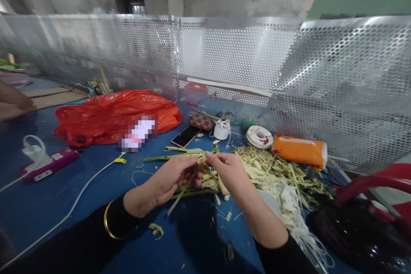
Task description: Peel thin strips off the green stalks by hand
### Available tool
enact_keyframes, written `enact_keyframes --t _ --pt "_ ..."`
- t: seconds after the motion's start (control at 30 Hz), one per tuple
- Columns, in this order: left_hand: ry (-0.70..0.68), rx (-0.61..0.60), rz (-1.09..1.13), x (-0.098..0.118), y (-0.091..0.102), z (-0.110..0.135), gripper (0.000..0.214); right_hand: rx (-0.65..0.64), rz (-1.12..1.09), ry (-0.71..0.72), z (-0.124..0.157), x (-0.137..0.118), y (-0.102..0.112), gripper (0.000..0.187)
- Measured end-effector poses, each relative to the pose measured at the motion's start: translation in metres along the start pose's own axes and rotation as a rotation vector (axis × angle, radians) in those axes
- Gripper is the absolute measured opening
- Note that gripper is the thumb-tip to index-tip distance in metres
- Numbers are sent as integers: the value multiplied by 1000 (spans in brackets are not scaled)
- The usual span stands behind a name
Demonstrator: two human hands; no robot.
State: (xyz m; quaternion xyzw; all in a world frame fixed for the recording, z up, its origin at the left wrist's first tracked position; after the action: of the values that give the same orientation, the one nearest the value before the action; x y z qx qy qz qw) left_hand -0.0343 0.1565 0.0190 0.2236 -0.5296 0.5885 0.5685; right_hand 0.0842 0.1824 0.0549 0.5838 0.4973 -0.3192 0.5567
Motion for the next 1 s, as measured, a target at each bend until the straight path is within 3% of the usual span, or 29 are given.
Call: enact_keyframes --t 0.13,0.33,0.43,0.6,0.77,1.0 --pt "15 -24 18 -3 -4 1 19 48 -345 -66 4 8 -14 32" --pt "9 -19 -30 -4 -7 2 23 181 -376 -19 6 7 -12 32" --pt "6 -11 1 -5 -5 1 23 193 -204 43 5 3 -6 29" --pt "-118 59 106 11 10 0 26 388 357 440 21 -53 20 21" --pt "-255 38 178 31 14 5 22 108 336 397 22 -54 -13 19" --pt "-221 44 242 24 13 5 22 159 293 426 22 -44 -23 22"
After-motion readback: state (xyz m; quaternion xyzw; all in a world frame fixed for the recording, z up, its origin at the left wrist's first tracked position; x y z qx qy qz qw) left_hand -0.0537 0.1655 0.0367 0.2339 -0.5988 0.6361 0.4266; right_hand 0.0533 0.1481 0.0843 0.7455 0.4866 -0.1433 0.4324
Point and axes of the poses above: each hand's wrist, its own z-axis away from the middle knuckle, its own y-axis out of the back of the hand, x = y × z, the point moved 10 cm from there along -z, towards the middle knuckle, and after that the axes turned 7 degrees about y, right-handed, at the moved point
